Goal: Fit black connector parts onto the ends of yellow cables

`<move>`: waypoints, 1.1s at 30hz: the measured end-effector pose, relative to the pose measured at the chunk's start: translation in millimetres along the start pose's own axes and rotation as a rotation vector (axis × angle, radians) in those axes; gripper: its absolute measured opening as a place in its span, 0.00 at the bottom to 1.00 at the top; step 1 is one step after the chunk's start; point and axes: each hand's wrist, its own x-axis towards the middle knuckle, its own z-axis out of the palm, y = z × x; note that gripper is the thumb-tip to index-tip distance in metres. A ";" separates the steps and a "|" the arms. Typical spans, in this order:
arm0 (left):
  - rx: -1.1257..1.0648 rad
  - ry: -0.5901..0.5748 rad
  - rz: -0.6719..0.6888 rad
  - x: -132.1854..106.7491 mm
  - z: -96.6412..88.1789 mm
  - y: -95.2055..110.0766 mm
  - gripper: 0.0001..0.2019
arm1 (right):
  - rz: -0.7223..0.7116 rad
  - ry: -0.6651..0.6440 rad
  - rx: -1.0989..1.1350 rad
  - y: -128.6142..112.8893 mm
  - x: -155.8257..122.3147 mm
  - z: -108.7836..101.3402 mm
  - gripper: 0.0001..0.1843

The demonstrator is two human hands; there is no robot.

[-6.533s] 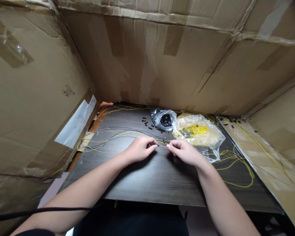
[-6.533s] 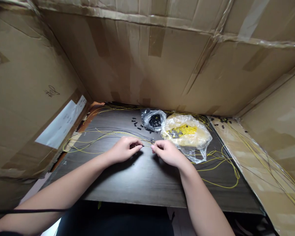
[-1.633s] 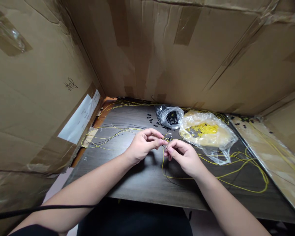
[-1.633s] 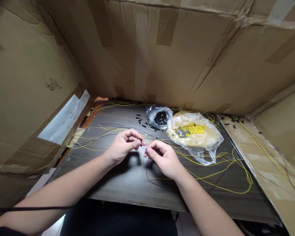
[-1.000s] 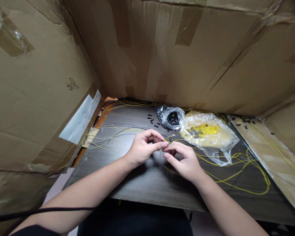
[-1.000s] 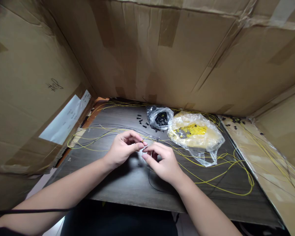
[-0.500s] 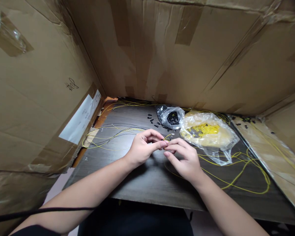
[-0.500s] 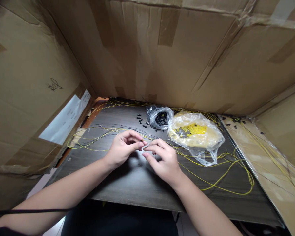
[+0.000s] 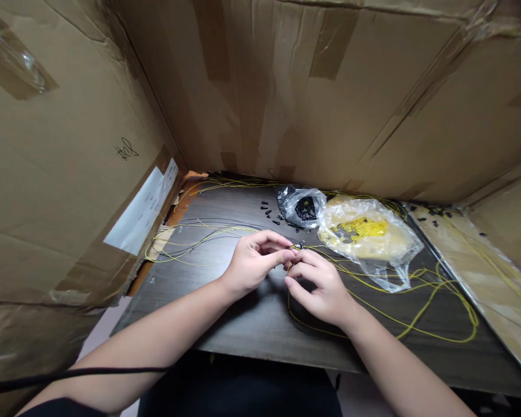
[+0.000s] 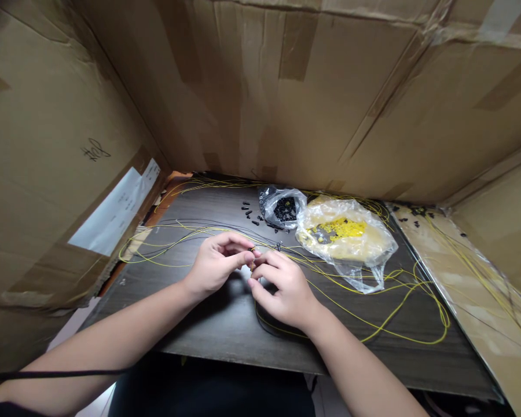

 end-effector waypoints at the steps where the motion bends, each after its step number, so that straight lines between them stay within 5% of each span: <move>1: 0.003 0.001 0.000 0.0 0.1 0.3 0.15 | -0.002 -0.006 0.000 0.4 0.1 0.0 0.05; 12: 0.082 0.011 0.058 -1.9 0.3 0.2 0.14 | 0.007 -0.085 0.020 0.6 -1.9 0.7 0.05; 20: 0.094 0.005 0.075 -2.4 -1.5 0.4 0.12 | 0.337 0.067 0.379 0.9 -4.4 0.4 0.06; 33: 0.056 0.059 0.072 -0.7 0.9 3.0 0.14 | 0.365 0.047 0.403 4.4 -6.5 2.5 0.08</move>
